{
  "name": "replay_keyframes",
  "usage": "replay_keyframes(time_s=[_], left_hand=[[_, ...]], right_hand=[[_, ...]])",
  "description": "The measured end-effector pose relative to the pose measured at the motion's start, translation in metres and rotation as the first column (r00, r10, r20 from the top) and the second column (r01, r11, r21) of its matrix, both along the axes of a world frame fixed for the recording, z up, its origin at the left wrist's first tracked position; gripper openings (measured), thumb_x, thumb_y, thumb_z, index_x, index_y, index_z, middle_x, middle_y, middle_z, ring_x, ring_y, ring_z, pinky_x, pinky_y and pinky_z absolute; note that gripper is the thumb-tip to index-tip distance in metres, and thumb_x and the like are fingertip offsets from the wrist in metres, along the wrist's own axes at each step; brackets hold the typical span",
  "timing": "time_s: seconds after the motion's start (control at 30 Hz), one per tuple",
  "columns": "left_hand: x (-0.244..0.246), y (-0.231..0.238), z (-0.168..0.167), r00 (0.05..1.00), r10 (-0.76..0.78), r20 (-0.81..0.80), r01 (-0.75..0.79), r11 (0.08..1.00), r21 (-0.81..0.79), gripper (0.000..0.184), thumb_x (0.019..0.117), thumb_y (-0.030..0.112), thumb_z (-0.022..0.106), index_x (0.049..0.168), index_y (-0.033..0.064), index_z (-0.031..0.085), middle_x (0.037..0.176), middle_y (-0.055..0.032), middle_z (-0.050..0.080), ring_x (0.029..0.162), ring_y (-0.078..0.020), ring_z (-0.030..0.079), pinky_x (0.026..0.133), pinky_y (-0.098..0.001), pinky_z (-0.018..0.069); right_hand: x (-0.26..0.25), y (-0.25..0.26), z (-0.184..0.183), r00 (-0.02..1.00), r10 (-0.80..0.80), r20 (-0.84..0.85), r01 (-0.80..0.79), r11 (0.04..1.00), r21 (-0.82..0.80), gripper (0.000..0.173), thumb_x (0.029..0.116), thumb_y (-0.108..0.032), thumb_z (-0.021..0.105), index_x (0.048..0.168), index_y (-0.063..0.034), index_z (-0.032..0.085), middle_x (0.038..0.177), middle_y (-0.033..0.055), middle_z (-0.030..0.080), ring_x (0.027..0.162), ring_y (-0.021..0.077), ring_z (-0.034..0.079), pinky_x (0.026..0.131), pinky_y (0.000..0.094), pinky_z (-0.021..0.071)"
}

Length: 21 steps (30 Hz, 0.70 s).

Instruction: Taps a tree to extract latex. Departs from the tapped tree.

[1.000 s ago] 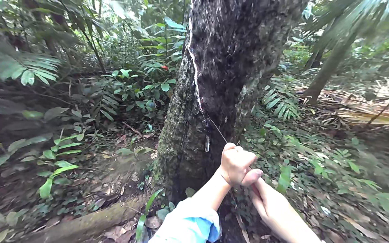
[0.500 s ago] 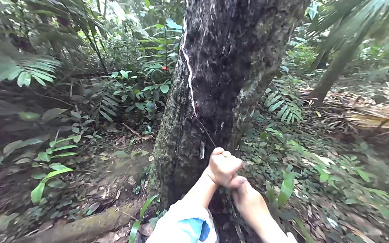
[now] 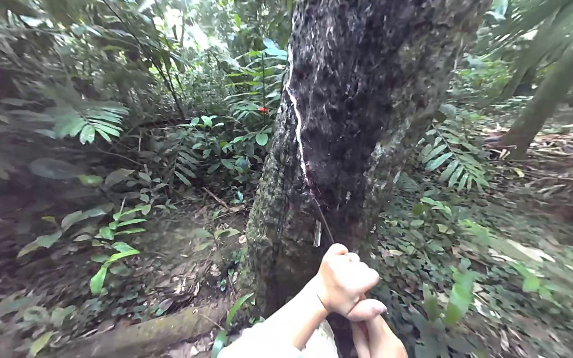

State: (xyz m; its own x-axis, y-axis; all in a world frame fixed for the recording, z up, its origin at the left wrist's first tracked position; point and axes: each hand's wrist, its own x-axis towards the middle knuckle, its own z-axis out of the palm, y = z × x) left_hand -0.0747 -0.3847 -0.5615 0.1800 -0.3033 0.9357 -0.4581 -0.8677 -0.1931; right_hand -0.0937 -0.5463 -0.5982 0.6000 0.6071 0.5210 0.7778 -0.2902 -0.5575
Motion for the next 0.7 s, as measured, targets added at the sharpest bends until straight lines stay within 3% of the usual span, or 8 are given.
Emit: replay_keyframes(time_s=[0.27,0.37,0.47,0.57,0.7], left_hand=[[0.017,-0.014,0.005,0.996,-0.087,0.016,0.088,0.99,-0.108,0.075,0.1056,0.059,0.015,0.07,0.0091,0.058,0.05,-0.0015,0.044,0.05,-0.0159,0.041,0.068,-0.0307,0.0371],[0.02,-0.009,0.005,0.992,-0.118,0.031,0.121,0.988,-0.096,0.076,0.1056,0.061,0.014,0.071,0.0092,0.057,0.05,-0.0017,0.044,0.05,-0.0155,0.041,0.068,-0.0299,0.0373],[0.027,-0.001,-0.003,0.995,-0.066,0.075,0.069,0.997,-0.034,0.074,0.1059,0.06,0.016,0.07,0.0101,0.056,0.049,-0.0011,0.044,0.05,-0.0153,0.041,0.068,-0.0294,0.0377],[0.036,0.005,-0.012,0.994,0.023,0.111,-0.025,0.999,0.024,0.072,0.1062,0.058,0.018,0.069,0.0105,0.056,0.049,-0.0007,0.044,0.049,-0.0157,0.042,0.069,-0.03,0.0394],[0.046,0.013,-0.013,0.972,0.201,0.118,-0.208,0.977,0.049,0.069,0.1042,0.058,0.022,0.065,0.0124,0.057,0.049,-0.0017,0.049,0.049,-0.0182,0.048,0.07,-0.0334,0.0424]], right_hand=[[0.007,-0.02,0.031,0.998,-0.016,-0.063,0.003,0.98,-0.198,0.027,0.0978,-0.006,0.057,0.118,0.011,0.063,0.097,0.0308,0.069,0.083,0.047,0.072,0.073,0.0594,0.0584],[0.007,-0.015,0.028,0.999,-0.025,-0.046,0.015,0.98,-0.198,0.029,0.0972,-0.004,0.056,0.12,0.0115,0.062,0.097,0.031,0.069,0.082,0.0472,0.072,0.072,0.0588,0.0588],[0.018,-0.001,0.001,0.995,-0.076,0.071,0.084,0.991,-0.109,0.021,0.095,-0.003,0.059,0.109,0.0098,0.067,0.093,0.0291,0.069,0.074,0.0446,0.073,0.065,0.0558,0.06],[0.044,0.018,-0.035,0.943,-0.145,0.299,0.124,0.988,0.086,0.017,0.0881,-0.005,0.06,0.096,0.0057,0.071,0.085,0.0224,0.07,0.063,0.0356,0.072,0.053,0.0472,0.0593],[0.085,0.048,-0.06,0.897,-0.146,0.417,0.043,0.968,0.248,0.018,0.0852,-0.008,0.061,0.092,0.0051,0.071,0.086,0.0207,0.072,0.066,0.0329,0.073,0.056,0.0439,0.0605]])
